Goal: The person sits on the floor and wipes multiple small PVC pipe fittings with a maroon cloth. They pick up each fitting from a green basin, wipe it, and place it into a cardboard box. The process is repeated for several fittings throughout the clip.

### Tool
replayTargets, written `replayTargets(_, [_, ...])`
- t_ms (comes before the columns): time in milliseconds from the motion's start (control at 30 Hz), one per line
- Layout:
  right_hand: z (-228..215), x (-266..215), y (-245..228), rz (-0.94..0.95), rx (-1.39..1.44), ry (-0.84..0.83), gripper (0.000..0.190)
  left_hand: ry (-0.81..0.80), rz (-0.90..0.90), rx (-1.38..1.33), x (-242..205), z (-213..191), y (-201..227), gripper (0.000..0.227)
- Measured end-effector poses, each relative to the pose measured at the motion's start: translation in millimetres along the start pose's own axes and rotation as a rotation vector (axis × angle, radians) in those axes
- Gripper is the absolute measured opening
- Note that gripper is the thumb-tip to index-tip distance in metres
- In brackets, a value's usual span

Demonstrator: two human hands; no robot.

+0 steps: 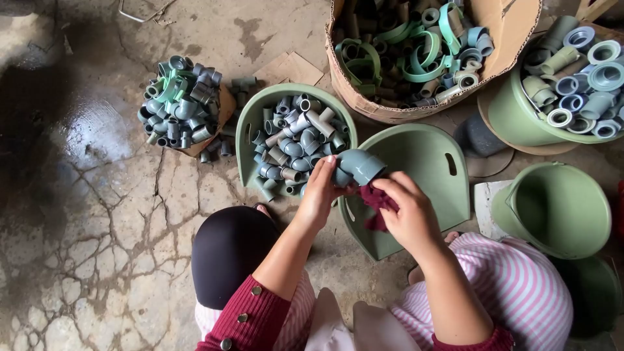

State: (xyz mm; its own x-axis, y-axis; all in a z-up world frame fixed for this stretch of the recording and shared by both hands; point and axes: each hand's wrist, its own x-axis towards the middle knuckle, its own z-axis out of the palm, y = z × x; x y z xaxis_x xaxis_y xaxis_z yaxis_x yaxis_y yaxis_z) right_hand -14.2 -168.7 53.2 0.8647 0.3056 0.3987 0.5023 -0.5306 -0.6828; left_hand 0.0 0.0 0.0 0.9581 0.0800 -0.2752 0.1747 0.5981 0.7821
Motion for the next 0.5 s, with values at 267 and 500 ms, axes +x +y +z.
replayTargets(267, [-11,11,-9,-0.189,-0.055,0.017,0.062,-0.112,-0.143,0.178,-8,1,-8,0.039])
replayTargets(500, [-1,1,8,0.396,0.013,-0.027,0.035,-0.196,-0.052,0.774,-27,14,16,0.041])
